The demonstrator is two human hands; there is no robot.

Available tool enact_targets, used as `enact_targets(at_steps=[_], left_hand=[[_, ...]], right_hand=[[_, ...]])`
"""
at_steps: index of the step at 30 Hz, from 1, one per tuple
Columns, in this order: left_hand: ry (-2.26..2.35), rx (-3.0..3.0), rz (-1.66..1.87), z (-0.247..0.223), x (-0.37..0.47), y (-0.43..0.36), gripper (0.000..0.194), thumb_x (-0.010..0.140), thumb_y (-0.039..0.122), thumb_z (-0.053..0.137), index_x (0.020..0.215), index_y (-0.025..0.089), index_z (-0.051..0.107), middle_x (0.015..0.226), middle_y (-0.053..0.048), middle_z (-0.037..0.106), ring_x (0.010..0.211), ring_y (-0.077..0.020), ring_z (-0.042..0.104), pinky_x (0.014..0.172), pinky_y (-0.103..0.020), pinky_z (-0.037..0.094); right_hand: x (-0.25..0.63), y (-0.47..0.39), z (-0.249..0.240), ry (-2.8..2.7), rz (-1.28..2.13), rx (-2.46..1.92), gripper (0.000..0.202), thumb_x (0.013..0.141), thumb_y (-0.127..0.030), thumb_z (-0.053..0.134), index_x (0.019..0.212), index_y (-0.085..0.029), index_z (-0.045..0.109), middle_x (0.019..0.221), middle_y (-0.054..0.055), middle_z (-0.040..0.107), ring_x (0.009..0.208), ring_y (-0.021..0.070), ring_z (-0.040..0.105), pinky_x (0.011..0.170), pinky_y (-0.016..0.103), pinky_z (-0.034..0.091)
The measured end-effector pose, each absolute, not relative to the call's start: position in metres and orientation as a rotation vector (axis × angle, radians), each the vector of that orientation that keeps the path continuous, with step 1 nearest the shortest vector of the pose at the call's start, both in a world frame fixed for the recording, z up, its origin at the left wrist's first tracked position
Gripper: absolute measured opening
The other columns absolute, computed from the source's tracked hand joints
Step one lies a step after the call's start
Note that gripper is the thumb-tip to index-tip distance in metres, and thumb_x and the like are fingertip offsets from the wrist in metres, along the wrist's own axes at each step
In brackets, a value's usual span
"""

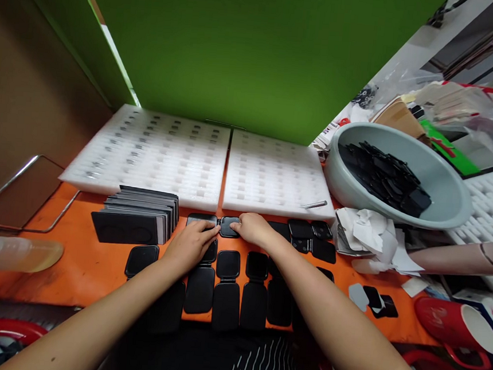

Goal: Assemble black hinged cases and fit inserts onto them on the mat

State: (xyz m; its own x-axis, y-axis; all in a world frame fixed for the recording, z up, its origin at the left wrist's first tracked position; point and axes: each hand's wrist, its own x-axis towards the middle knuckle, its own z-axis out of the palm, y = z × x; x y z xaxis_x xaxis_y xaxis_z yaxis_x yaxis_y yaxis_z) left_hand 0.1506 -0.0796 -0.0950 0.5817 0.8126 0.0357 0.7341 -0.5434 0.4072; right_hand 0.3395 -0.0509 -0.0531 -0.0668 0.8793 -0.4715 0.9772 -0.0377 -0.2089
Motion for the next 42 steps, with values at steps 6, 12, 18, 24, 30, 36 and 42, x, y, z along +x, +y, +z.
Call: enact_targets(at_steps=[6,12,18,24,30,36,42], left_hand=[[1.279,2.507,0.314,-0.096,0.151,-0.081,0.031,0.093,0.026,0.043,0.120,0.025,0.057,0.118,-0.005,0.061,0.102,-0.0205,0.054,0.082,-0.031,0.047],[1.149,2.663,0.180,-0.098,0.152,-0.082,0.046,0.087,0.009,0.045,0.131,0.020,0.048,0.136,-0.004,0.050,0.115,-0.0207,0.050,0.092,-0.031,0.046],[1.099,2.700,0.017,-0.091,0.153,-0.080,0.047,0.086,0.009,0.044,0.132,0.016,0.046,0.138,-0.006,0.047,0.119,-0.0209,0.049,0.089,-0.031,0.047],[1.170,2.632,0.113,-0.080,0.159,-0.078,0.041,0.085,0.009,0.043,0.121,0.021,0.056,0.130,-0.007,0.054,0.109,-0.0229,0.054,0.082,-0.034,0.048],[1.174,2.575,0.308,-0.076,0.199,-0.074,0.033,0.090,0.029,0.045,0.120,0.020,0.054,0.119,-0.007,0.057,0.106,-0.0218,0.052,0.088,-0.033,0.044],[1.151,2.556,0.307,-0.089,0.228,-0.062,0.052,0.077,0.048,0.061,0.119,0.019,0.055,0.112,-0.009,0.056,0.102,-0.0269,0.050,0.088,-0.038,0.042],[1.090,2.516,0.276,-0.097,0.227,-0.050,0.050,0.074,0.046,0.065,0.117,0.020,0.057,0.113,-0.007,0.057,0.101,-0.0254,0.052,0.089,-0.036,0.042]], right_hand=[[0.338,-0.082,-0.050,2.231,-0.337,2.012,0.036,0.089,-0.041,0.046,0.094,-0.013,0.067,0.096,0.016,0.068,0.090,0.0268,0.063,0.077,0.036,0.047],[0.336,-0.132,-0.082,2.659,-0.256,1.727,0.042,0.095,-0.035,0.035,0.129,-0.017,0.051,0.135,0.009,0.049,0.126,0.0206,0.044,0.106,0.041,0.033],[0.312,-0.126,-0.086,2.556,-0.170,1.900,0.040,0.094,-0.025,0.035,0.125,-0.008,0.055,0.130,0.014,0.052,0.121,0.0239,0.049,0.106,0.044,0.033],[0.353,-0.131,-0.079,2.624,-0.227,2.113,0.039,0.085,-0.011,0.040,0.117,-0.017,0.062,0.124,0.007,0.060,0.115,0.0193,0.055,0.102,0.038,0.041],[0.392,-0.144,-0.086,2.646,-0.133,1.920,0.049,0.079,-0.004,0.039,0.122,-0.018,0.058,0.128,0.008,0.056,0.120,0.0199,0.051,0.103,0.042,0.040],[0.392,-0.143,-0.085,2.558,-0.152,1.772,0.047,0.081,-0.005,0.039,0.125,-0.011,0.056,0.132,0.012,0.051,0.122,0.0219,0.048,0.105,0.042,0.037],[0.377,-0.129,-0.082,2.458,-0.179,1.754,0.045,0.083,-0.007,0.040,0.125,-0.006,0.055,0.132,0.016,0.050,0.123,0.0237,0.048,0.108,0.041,0.032]])
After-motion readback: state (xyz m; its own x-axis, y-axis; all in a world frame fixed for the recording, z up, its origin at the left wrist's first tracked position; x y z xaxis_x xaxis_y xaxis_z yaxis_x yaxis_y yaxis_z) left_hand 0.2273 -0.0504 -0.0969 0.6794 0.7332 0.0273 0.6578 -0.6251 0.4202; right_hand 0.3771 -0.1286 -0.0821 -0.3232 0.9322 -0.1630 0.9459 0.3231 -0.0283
